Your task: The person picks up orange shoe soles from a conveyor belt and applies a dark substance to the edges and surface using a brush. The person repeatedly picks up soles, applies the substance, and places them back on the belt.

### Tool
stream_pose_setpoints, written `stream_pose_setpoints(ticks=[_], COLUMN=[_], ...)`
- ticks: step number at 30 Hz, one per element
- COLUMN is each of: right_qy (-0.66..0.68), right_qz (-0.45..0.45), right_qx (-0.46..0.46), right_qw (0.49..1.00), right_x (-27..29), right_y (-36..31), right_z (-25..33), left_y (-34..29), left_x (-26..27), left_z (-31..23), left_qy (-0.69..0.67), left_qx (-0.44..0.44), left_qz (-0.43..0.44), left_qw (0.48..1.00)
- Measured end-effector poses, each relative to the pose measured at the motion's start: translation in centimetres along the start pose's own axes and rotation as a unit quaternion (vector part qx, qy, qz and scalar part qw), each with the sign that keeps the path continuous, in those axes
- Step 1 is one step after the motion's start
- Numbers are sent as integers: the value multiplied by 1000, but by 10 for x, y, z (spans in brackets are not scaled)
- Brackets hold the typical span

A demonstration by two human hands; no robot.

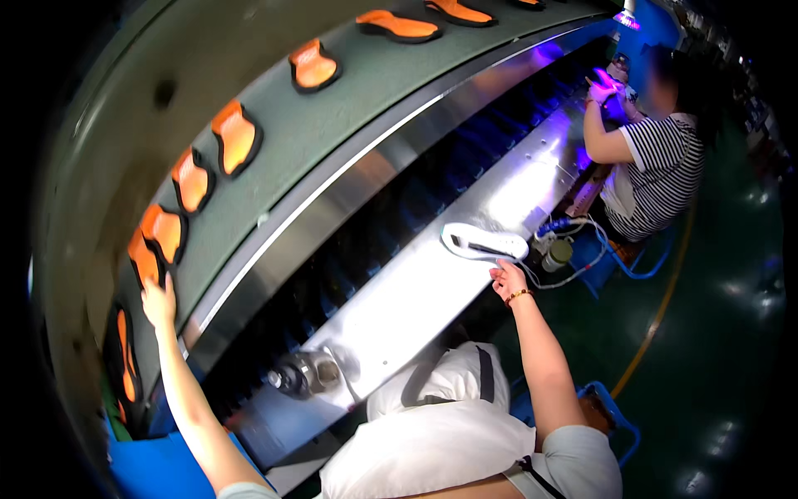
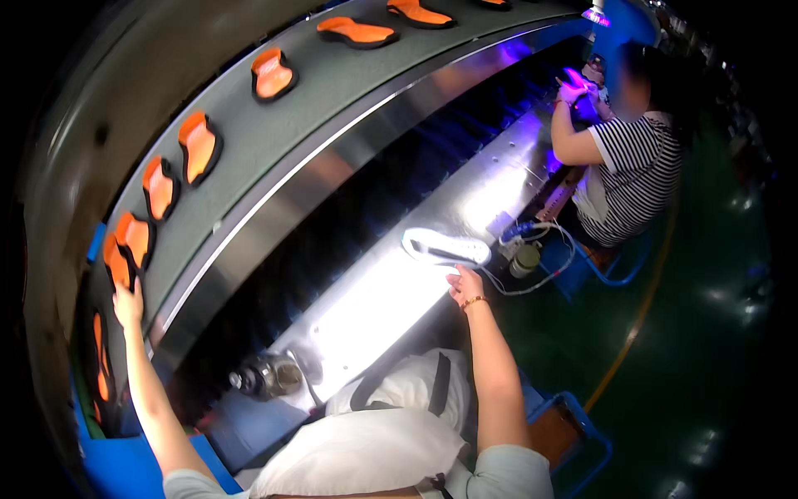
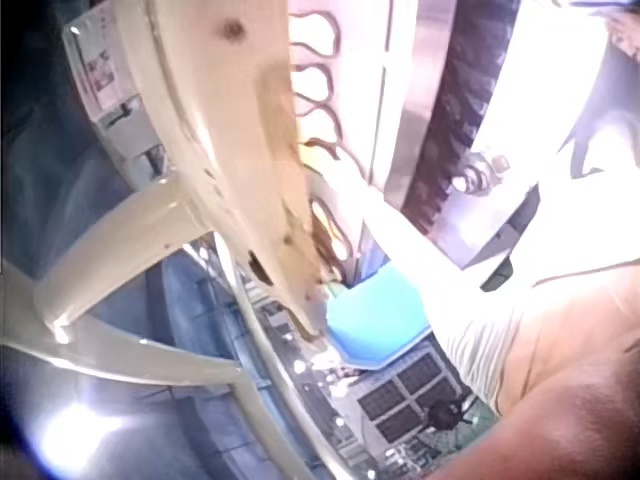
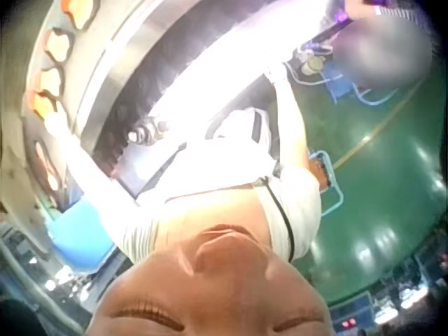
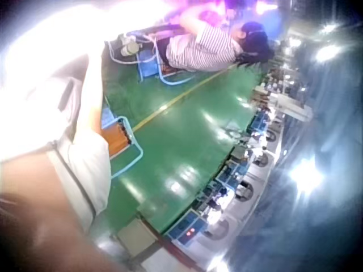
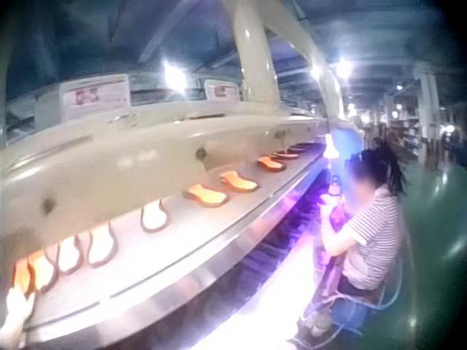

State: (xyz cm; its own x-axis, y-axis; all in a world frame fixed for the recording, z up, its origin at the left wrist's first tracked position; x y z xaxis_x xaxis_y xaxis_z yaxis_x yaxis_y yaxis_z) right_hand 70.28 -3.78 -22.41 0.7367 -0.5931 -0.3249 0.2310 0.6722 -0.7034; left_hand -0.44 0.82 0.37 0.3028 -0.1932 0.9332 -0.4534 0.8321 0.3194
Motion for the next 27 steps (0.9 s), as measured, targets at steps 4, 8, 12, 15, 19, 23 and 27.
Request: stream_pose_setpoints(ticks=[4, 8, 12, 15, 19, 23, 27], right_qy=[80, 125, 99, 97, 6, -114, -205], right_qz=[11, -78, -137, -123, -116, -103, 13], right_qx=[-117, -179, -217, -246, -186, 49, 287], right_qw=[990, 973, 961, 957, 976, 987, 936], right_x=[-113, -94, -97, -91, -90, -117, -122], right_y=[71, 113, 113, 116, 104, 84, 101], right_z=[-34, -55, -54, -54, -47, -34, -40], left_y=[91, 136, 139, 142, 145, 132, 115], left_x=[62, 31, 8, -3, -12, -7, 13], left_z=[104, 137, 147, 141, 133, 132, 98], left_qy=[-92, -273, -478, -596, -699, -755, -761], left_qx=[185, 263, 322, 347, 367, 388, 269], left_qz=[-108, -82, -41, -24, -9, -1, 97], left_qw=[973, 922, 816, 723, 614, 529, 583])
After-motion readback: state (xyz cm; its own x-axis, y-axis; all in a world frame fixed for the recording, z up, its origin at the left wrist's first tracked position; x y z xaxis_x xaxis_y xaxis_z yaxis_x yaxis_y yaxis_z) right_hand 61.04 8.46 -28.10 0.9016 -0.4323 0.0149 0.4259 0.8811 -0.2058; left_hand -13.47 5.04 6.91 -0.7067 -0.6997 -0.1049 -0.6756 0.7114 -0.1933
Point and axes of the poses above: each hand's wrist, its own y-axis towards the middle knuckle, its own x-axis out of the back of the hand, z = x × y, the point moved 1 cm from there along y, towards the middle knuckle, and after that the axes turned 3 degrees about z, right-handed, at the moved point
